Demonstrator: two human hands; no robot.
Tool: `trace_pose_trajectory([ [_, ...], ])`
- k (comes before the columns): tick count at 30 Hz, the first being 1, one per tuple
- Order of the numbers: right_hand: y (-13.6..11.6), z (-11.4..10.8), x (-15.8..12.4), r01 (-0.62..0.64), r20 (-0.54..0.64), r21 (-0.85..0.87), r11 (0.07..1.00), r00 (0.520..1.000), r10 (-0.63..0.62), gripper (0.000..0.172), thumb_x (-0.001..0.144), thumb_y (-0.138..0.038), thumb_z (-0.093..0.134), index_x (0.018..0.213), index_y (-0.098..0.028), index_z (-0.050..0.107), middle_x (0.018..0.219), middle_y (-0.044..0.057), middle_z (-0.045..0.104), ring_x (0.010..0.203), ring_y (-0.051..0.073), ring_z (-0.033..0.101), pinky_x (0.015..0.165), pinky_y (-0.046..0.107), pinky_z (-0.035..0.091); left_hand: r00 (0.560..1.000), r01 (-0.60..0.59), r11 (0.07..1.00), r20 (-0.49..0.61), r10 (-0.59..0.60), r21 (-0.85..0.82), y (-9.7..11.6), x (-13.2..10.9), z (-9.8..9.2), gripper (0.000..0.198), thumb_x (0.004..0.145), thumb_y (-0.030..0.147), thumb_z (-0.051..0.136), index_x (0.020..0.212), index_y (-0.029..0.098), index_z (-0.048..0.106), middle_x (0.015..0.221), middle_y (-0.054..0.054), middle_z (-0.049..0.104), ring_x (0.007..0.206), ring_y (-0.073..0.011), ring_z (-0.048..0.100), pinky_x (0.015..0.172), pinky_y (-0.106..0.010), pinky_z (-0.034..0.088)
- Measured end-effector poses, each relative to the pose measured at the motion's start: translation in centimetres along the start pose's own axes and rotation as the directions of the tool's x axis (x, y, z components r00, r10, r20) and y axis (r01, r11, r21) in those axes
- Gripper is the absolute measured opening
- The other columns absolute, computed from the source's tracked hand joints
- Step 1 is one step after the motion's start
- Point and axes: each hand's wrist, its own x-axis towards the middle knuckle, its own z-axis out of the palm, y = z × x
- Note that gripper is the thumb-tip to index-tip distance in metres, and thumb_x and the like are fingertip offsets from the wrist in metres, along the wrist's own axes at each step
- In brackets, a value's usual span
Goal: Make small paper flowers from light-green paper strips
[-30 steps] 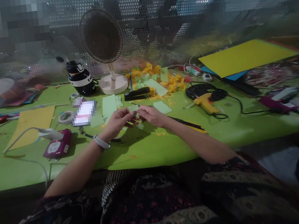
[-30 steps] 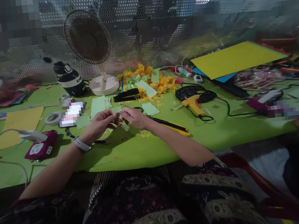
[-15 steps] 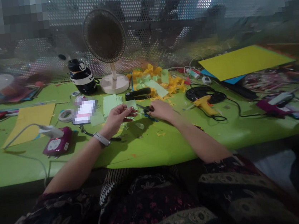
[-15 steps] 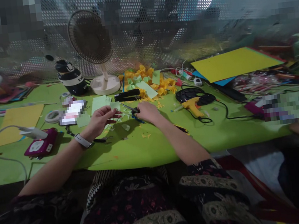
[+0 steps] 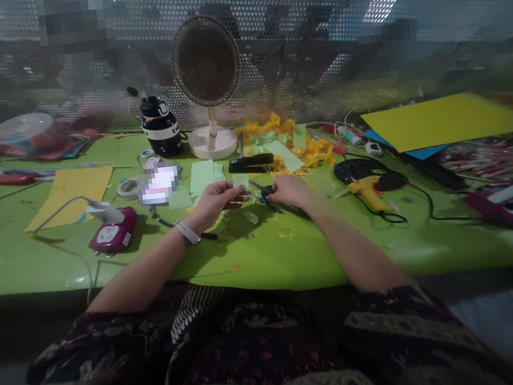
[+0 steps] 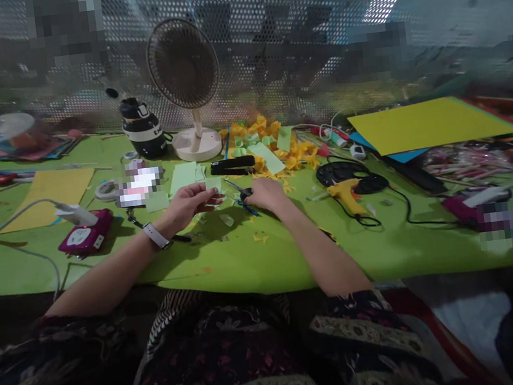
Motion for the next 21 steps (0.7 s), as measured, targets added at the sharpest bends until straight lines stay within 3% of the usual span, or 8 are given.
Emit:
trace_pose_trajectory([
  [4,0.2,-0.2,-0.1,-0.012,0.038,0.028,1.000,0.999,0.011,0.020,0.078,-0.036,0.068,0.083,-0.017,0.073,0.090,0.011,0.074,0.081,0.026,0.068,0.062,0.031,0.043,1.000,0.014,1.000,-0.012,-0.014,-0.019,0.1,-0.1,0.1,0.026,0.074,0.028,0.085,0.079,0.013,0.065,0.091,-0.010,0.078,0.080,-0.0163,0.074,0.075,-0.029,0.058],
  [7,0.6,-0.2,-0.2,-0.035,-0.012,0.094,0.995,0.999,0.036,0.016,0.077,-0.033,0.069,0.077,-0.018,0.072,0.085,0.010,0.074,0.080,0.025,0.068,0.064,0.031,0.044,1.000,0.021,0.999,-0.021,-0.022,-0.031,0.1,-0.1,0.1,0.024,0.075,0.028,0.084,0.082,0.013,0.067,0.091,-0.010,0.078,0.081,-0.0162,0.074,0.076,-0.030,0.058],
  [10,1.1,-0.5,-0.6,-0.044,-0.076,0.306,0.951,0.995,0.070,0.010,0.075,-0.027,0.072,0.079,-0.017,0.070,0.085,0.008,0.074,0.075,0.022,0.069,0.064,0.029,0.047,0.999,0.016,0.998,-0.026,-0.018,-0.063,0.1,0.0,0.1,0.026,0.075,0.029,0.085,0.082,0.013,0.065,0.093,-0.010,0.078,0.082,-0.0168,0.075,0.079,-0.031,0.058],
  [12,1.2,-0.7,-1.1,-0.041,-0.046,0.529,0.848,0.996,0.076,0.009,0.074,-0.020,0.072,0.082,-0.017,0.068,0.085,0.005,0.074,0.063,0.016,0.067,0.061,0.027,0.048,0.999,0.002,0.995,-0.034,-0.005,-0.104,0.1,0.0,0.0,0.030,0.072,0.029,0.087,0.080,0.015,0.062,0.092,-0.009,0.079,0.082,-0.0175,0.075,0.080,-0.033,0.057],
  [15,0.9,-1.1,-1.9,-0.027,0.028,0.794,0.608,1.000,0.008,0.012,0.074,-0.009,0.069,0.083,-0.016,0.064,0.076,0.003,0.072,0.054,0.012,0.065,0.056,0.024,0.050,0.999,-0.025,0.988,-0.051,0.017,-0.150,0.2,0.0,0.1,0.033,0.072,0.031,0.087,0.078,0.016,0.058,0.093,-0.009,0.079,0.087,-0.0193,0.075,0.082,-0.035,0.056],
  [18,0.1,-1.0,-2.5,-0.024,0.051,0.931,0.364,0.997,-0.066,0.019,0.071,-0.009,0.074,0.081,-0.016,0.060,0.070,0.002,0.071,0.055,0.012,0.065,0.058,0.025,0.054,0.997,-0.030,0.985,-0.079,0.017,-0.170,0.2,0.0,0.1,0.031,0.074,0.033,0.086,0.078,0.016,0.060,0.093,-0.009,0.079,0.094,-0.0211,0.075,0.085,-0.035,0.056],
  [21,-0.6,-0.5,-2.9,-0.012,0.042,0.971,0.238,0.992,-0.121,0.033,0.064,-0.024,0.088,0.078,-0.017,0.059,0.071,0.003,0.072,0.057,0.012,0.064,0.057,0.025,0.056,0.995,-0.053,0.972,-0.099,0.031,-0.229,0.3,-0.1,0.2,0.030,0.072,0.031,0.087,0.077,0.016,0.062,0.092,-0.008,0.078,0.097,-0.0209,0.075,0.088,-0.035,0.055],
])
